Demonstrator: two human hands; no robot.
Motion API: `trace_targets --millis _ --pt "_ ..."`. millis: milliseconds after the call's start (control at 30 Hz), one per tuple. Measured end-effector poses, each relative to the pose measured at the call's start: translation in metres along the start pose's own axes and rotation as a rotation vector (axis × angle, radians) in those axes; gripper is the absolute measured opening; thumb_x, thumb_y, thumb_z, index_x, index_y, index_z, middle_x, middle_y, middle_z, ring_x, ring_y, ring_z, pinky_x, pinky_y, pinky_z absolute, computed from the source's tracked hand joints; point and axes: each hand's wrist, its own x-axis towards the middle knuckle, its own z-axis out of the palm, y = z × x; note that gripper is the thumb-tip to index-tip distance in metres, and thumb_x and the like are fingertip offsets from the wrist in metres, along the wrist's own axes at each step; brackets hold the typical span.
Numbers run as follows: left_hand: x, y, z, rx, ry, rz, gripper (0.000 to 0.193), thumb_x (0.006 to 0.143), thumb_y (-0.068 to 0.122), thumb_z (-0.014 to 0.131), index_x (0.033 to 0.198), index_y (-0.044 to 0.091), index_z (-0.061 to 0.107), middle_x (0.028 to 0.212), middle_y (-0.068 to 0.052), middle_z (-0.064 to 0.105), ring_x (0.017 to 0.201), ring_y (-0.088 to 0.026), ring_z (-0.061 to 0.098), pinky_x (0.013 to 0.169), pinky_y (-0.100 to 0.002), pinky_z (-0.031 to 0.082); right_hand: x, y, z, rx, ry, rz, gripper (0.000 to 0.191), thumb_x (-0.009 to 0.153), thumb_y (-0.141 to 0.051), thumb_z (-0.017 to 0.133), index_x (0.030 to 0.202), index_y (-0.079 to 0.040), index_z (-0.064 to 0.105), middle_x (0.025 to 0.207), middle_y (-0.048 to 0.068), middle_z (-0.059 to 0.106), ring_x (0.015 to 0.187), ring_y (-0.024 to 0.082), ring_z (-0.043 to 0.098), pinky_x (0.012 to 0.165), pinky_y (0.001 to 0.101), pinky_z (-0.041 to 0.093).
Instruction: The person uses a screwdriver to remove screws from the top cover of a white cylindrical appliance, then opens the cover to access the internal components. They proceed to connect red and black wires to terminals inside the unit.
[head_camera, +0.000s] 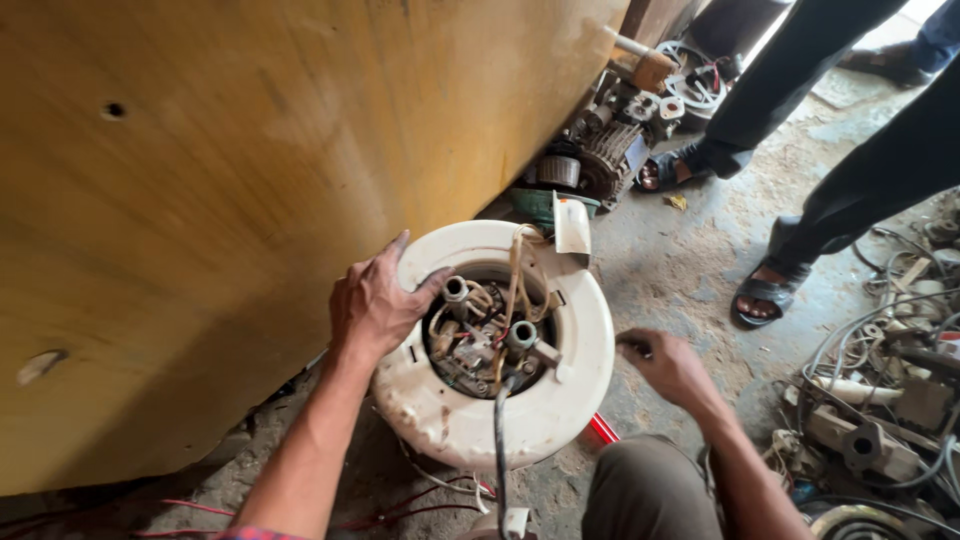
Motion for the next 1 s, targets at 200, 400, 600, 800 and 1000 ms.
trace_targets --millis 200,400,600,800,1000 --pt "-0.026 -0.005 -0.016 -0.015 -0.081 -0.044 0.098 0.076 0.070 0.070 0.151 0.011 0.046 0.121 -0.017 0.072 0.103 -0.033 0.073 0.089 -0.045 0.059 -0.059 -0.086 -0.022 0.544 0.089 -0.185 0.059 0.095 -0.044 0.055 0.139 -0.005 0.057 0.135 0.018 0.058 0.116 0.030 0.068 0.092 0.0420 0.062" --pt "-0.080 -0.009 -0.023 0.035 0.219 0.147 0.092 0.080 0.069 0.069 0.145 0.006 0.054 0.115 -0.019 0.075 0.086 -0.035 0.075 0.074 -0.045 0.060 -0.106 -0.116 -0.003 0.196 0.242 -0.152 0.077 0.084 -0.049 0.066 0.145 -0.006 0.046 0.139 0.017 0.053 0.121 0.037 0.060 0.097 0.0498 0.051" --pt "-0.103 0.002 -0.030 -0.041 0.082 0.058 0.099 0.079 0.071 0.066 0.151 0.006 0.047 0.115 -0.020 0.073 0.076 -0.033 0.076 0.065 -0.046 0.061 -0.133 -0.110 0.003 0.214 0.263 -0.156 0.078 0.085 -0.045 0.064 0.148 -0.005 0.041 0.142 0.019 0.049 0.126 0.037 0.054 0.101 0.0479 0.044" --pt "-0.119 0.006 -0.032 -0.076 0.137 0.116 0.096 0.081 0.069 0.067 0.148 0.002 0.048 0.114 -0.019 0.074 0.075 -0.031 0.077 0.064 -0.043 0.062 -0.150 -0.107 0.009 0.207 0.286 -0.135 0.079 0.083 -0.041 0.066 0.149 -0.004 0.041 0.137 0.018 0.050 0.124 0.037 0.056 0.101 0.0464 0.044" --pt "-0.127 0.010 -0.026 -0.057 0.133 0.101 0.097 0.079 0.068 0.067 0.148 0.002 0.049 0.117 -0.021 0.073 0.077 -0.031 0.077 0.064 -0.041 0.063 -0.156 -0.097 0.006 0.217 0.287 -0.158 0.081 0.080 -0.043 0.068 0.145 -0.002 0.042 0.137 0.020 0.049 0.121 0.037 0.057 0.099 0.0461 0.046"
